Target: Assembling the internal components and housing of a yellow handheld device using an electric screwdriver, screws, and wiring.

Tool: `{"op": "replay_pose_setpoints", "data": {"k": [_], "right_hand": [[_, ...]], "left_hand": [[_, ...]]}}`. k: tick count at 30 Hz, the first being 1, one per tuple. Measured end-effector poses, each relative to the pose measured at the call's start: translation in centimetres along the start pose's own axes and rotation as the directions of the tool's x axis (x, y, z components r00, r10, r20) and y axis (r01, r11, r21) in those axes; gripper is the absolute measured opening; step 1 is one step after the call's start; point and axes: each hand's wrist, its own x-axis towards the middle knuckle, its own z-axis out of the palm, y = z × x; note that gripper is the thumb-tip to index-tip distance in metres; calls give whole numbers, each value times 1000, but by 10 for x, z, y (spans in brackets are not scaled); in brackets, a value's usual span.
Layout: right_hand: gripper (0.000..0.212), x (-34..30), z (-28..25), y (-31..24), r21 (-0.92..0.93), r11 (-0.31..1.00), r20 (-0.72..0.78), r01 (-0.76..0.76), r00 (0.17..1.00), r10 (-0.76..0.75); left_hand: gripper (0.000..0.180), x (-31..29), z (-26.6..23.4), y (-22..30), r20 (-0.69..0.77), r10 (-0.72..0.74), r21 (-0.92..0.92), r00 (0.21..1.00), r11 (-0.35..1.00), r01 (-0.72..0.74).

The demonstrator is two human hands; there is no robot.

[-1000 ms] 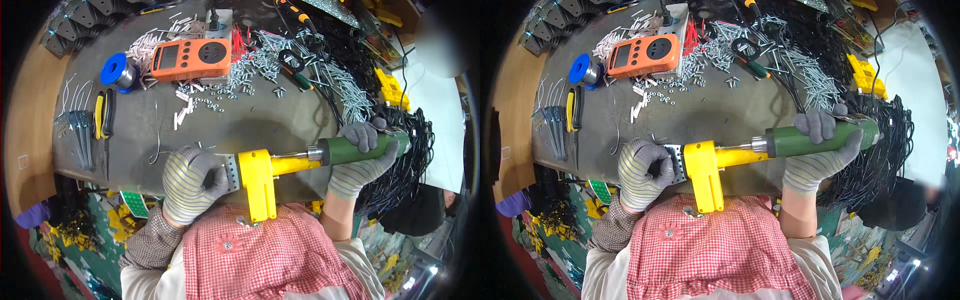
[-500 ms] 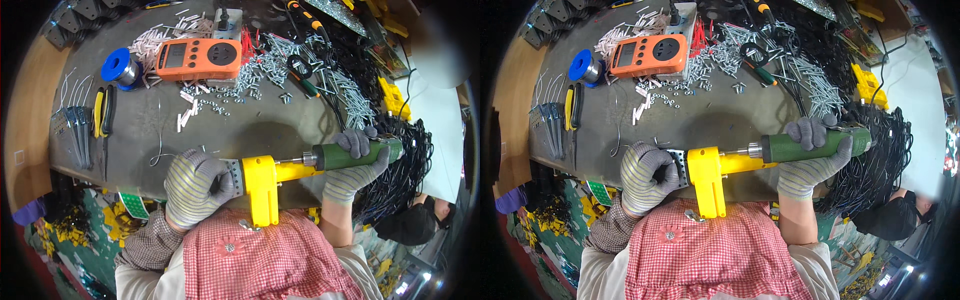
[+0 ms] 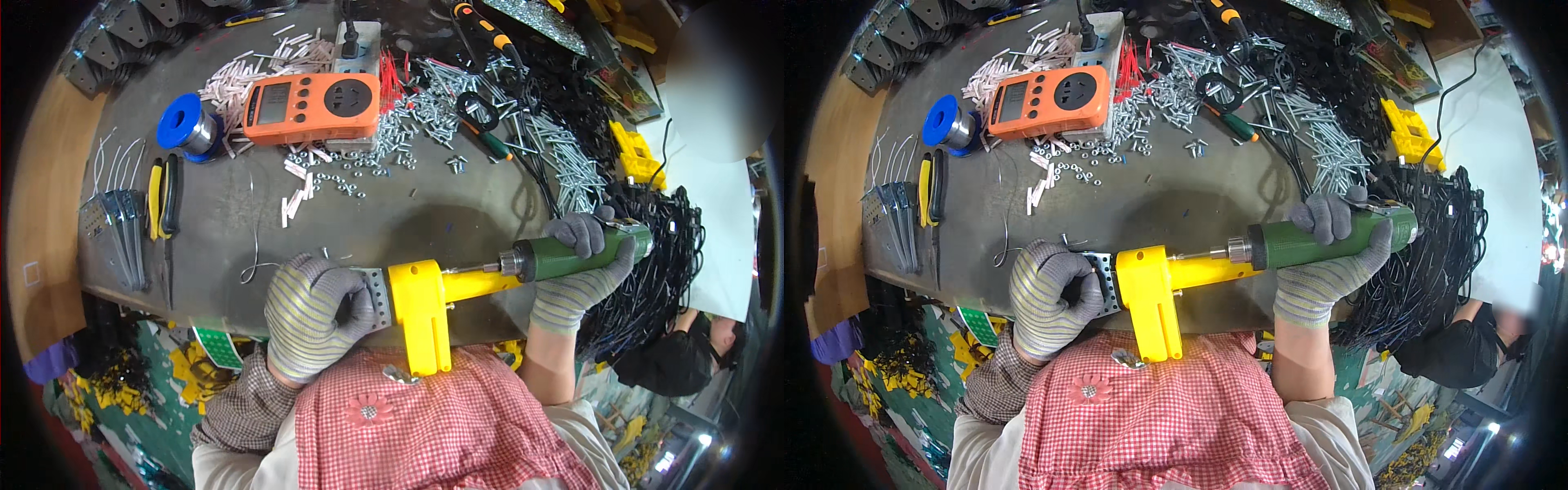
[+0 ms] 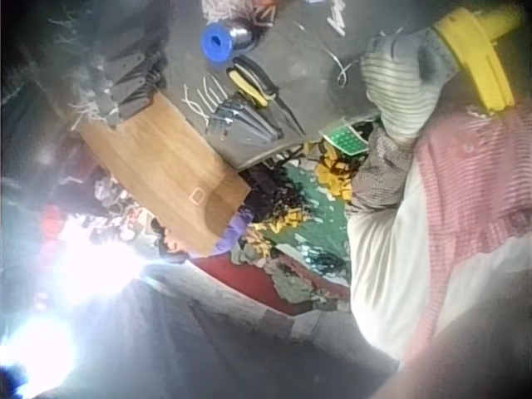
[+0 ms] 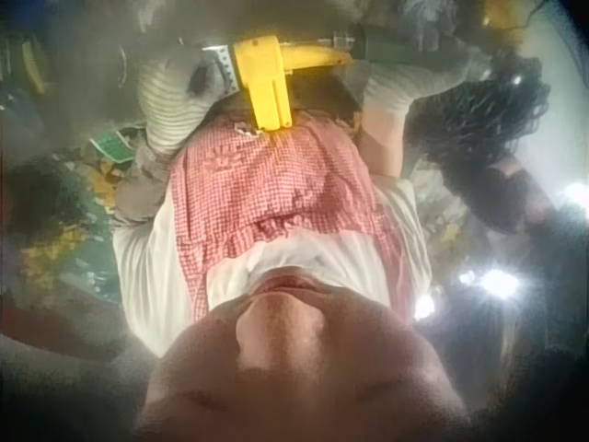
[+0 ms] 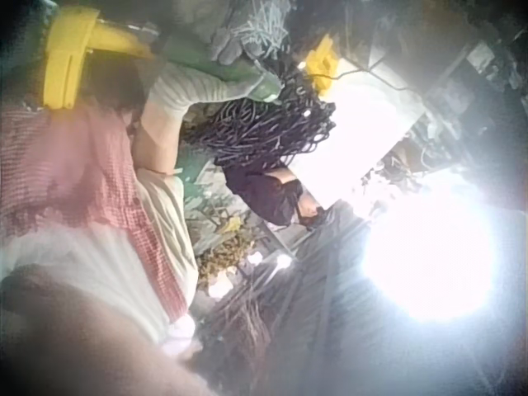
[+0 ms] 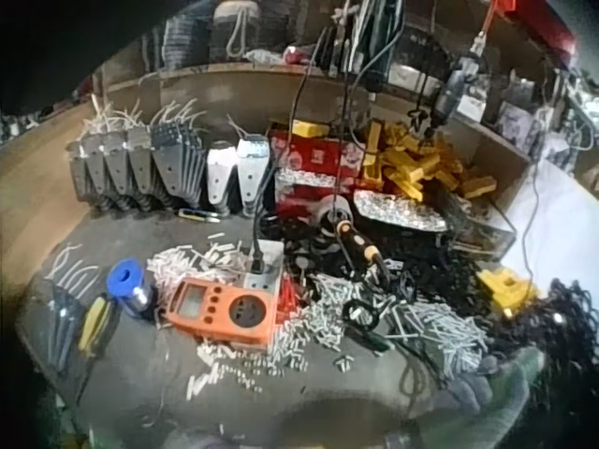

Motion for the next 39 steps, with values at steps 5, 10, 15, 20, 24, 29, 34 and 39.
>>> {"op": "replay_pose_setpoints", "data": {"k": [5, 10, 15, 20, 24, 29, 34, 39], "right_hand": [[46, 0, -2, 2, -28, 1000, 18, 1, 1000, -1], [46, 2, 4, 12, -37, 999, 78, -39, 996, 41], [46, 5, -4, -7, -19, 1000, 6, -2, 1000, 2], [46, 3, -2, -4, -17, 1000, 29, -15, 999, 16], [44, 2, -2, 0, 16, 999, 54, -31, 998, 30], [32, 3, -5, 9, 76, 996, -15, -55, 998, 56], [20, 3, -29, 23, 110, 992, -155, -65, 985, 81], [24, -5, -1, 25, 99, 992, -74, -79, 993, 87]], "left_hand": [[23, 0, 0, 0, -2, -4, 9, 1000, 1000, 4], [24, 2, -2, 0, 26, -12, 10, 1000, 1000, 12], [25, 0, -2, -4, 38, -8, 17, 999, 1000, 7], [25, 1, -4, -3, 47, 2, 3, 999, 1000, -3], [25, -2, -3, -3, 42, -15, -3, 999, 1000, 15], [25, -1, -5, 0, 67, -42, 28, 997, 999, 40], [21, 5, -4, 2, 23, -46, -73, 999, 996, 47], [17, 5, -4, 1, 32, -54, -45, 998, 997, 56]]}}
